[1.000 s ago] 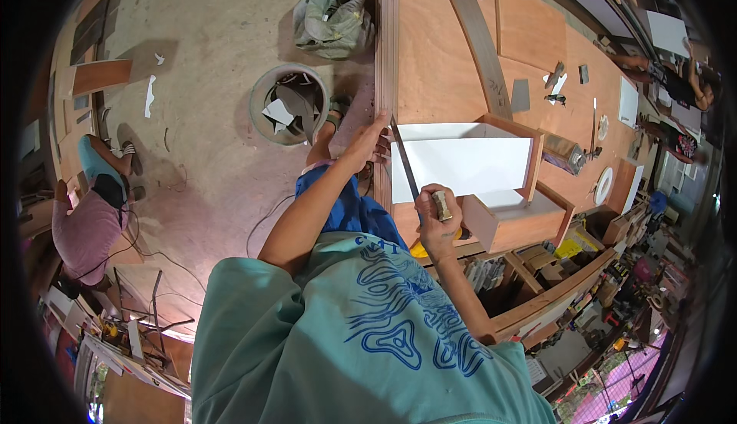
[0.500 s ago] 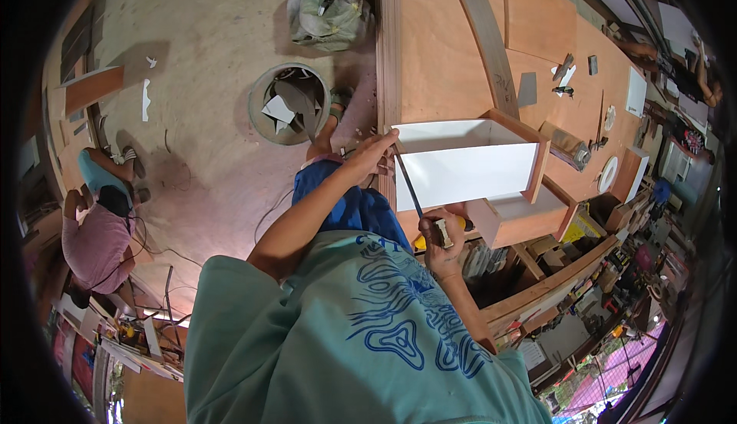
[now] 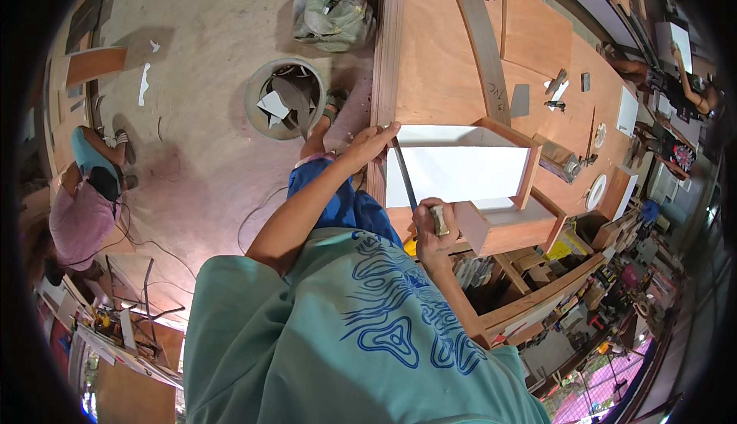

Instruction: The person wipes a white rectangular board with a cloth, then uses a metal scraper to remove excess material from the edges. They continue to wipe the surface and edges with the cloth, handling the board and tools on a workbench.

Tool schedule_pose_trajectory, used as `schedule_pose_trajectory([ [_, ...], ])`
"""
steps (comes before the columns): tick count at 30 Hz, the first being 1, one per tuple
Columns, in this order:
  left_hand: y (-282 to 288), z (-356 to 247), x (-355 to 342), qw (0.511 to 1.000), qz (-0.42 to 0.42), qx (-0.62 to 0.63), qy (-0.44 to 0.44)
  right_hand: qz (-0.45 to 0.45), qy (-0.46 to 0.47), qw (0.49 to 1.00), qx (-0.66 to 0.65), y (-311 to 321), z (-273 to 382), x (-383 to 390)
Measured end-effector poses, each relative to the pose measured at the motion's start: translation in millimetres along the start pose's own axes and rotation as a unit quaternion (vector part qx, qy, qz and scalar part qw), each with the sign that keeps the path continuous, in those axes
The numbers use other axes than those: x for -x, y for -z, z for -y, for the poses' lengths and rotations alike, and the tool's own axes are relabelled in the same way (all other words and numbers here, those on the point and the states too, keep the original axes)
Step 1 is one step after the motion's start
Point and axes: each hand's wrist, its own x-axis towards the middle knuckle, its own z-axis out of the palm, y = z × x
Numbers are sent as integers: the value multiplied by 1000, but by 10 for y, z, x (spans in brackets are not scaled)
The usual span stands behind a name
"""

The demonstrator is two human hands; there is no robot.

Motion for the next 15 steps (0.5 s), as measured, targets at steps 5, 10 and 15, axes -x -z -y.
schedule_pose_trajectory([
  [5,3,-27,-64,999,-9,-9,40,-19,-44,998,-39,-28,-44,-37],
  [10,-35,19,-16,999,-22,8,32,-20,-73,995,-65,-55,-75,30],
  [15,-29,-135,118,996,-56,10,71,-24,-34,999,-2,-82,-116,94],
])
